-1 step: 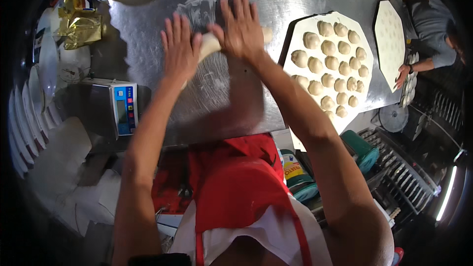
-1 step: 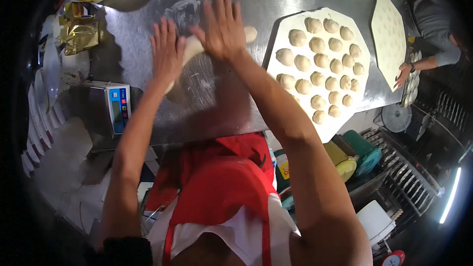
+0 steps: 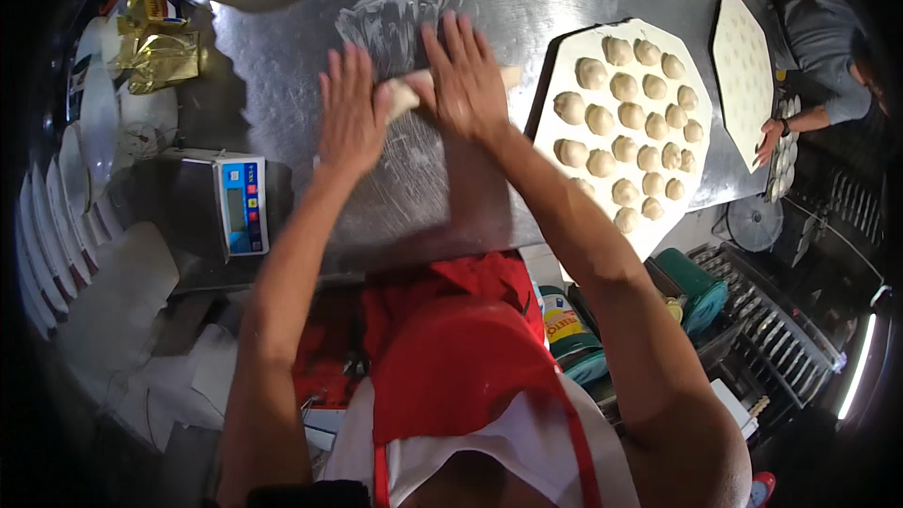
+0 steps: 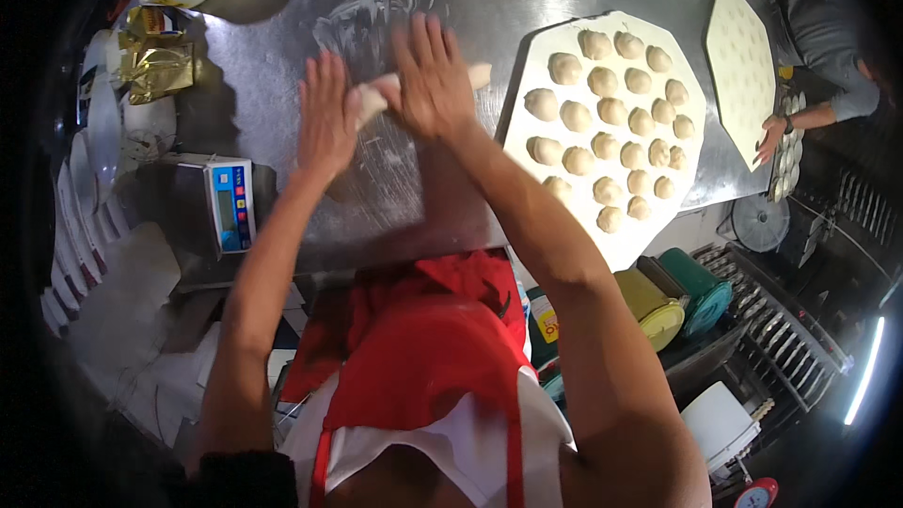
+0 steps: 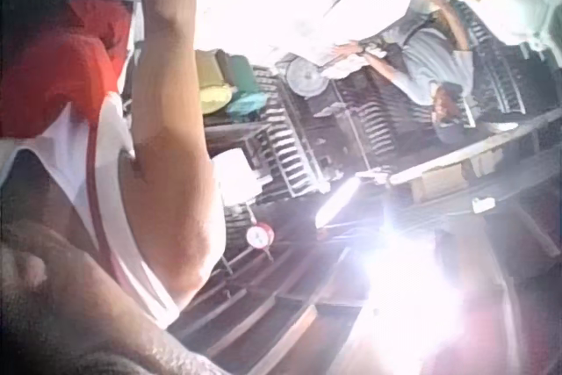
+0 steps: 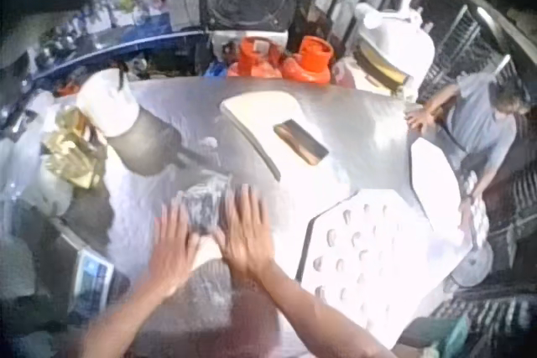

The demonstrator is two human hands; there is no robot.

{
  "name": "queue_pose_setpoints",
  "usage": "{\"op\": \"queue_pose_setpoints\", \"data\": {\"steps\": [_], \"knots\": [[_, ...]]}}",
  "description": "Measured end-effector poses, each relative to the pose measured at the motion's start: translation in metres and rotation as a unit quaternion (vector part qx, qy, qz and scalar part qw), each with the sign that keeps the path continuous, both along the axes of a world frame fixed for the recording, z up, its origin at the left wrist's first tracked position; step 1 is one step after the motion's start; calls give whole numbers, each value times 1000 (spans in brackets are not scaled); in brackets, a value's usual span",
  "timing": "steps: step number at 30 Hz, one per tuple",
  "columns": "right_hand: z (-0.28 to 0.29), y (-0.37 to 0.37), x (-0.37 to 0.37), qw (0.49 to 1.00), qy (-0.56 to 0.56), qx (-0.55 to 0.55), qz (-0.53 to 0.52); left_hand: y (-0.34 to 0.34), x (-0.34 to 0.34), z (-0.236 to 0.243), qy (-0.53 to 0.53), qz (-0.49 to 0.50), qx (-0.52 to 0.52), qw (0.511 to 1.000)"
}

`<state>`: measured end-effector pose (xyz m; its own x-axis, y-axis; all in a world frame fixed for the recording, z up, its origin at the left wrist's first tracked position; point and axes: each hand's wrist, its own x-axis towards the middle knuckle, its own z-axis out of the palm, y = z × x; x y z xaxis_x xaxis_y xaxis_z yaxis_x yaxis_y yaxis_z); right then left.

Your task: The person shapes dough into small rounds by hand and places them into an arrangement on a flat board. Using a bench scraper, the person cuts pieces from a larger mass of dough, rolls them between their palms and the tabletop, and sets the resulting rounds onto a shaped tray.

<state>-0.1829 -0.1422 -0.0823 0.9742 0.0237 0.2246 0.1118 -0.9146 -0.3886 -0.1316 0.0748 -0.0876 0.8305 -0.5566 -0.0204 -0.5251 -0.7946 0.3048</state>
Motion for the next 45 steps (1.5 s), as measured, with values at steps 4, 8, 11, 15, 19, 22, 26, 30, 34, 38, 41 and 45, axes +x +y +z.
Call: {"op": "queue_pose_setpoints", "data": {"steps": [4,8,11,15,19,22,26,30,34,38,41,45], "knots": [[25,1,-134,991,129,-18,36,11,-114,52,92,-63,-14,994],[50,-56,-127,985,143,-99,-7,-8,-138,85,136,-19,25,990],[48,-74,-120,965,134,223,25,-48,-110,94,64,-97,-34,993],[129,-44,-135,901,119,416,-12,-58,-75,109,474,-77,-141,866],[170,-24,-164,845,148,509,-78,-38,-93,146,466,-187,-181,846],[179,-5,-179,837,98,517,-150,-36,-111,166,523,-162,-184,817],[207,37,-200,889,187,326,-263,-44,-117,164,267,-330,-139,894],[190,41,-213,846,3,392,-361,-61,-140,185,251,-333,-128,900],[218,52,-220,832,88,388,-388,-75,-144,118,197,-318,-46,926],[207,59,-262,849,32,461,-256,-104,-129,94,331,-401,-40,853],[108,-18,-316,857,3,295,-422,-125,-160,104,280,-265,-3,923],[76,-76,-323,891,-21,211,-400,-120,-154,68,371,-117,19,921]]}}
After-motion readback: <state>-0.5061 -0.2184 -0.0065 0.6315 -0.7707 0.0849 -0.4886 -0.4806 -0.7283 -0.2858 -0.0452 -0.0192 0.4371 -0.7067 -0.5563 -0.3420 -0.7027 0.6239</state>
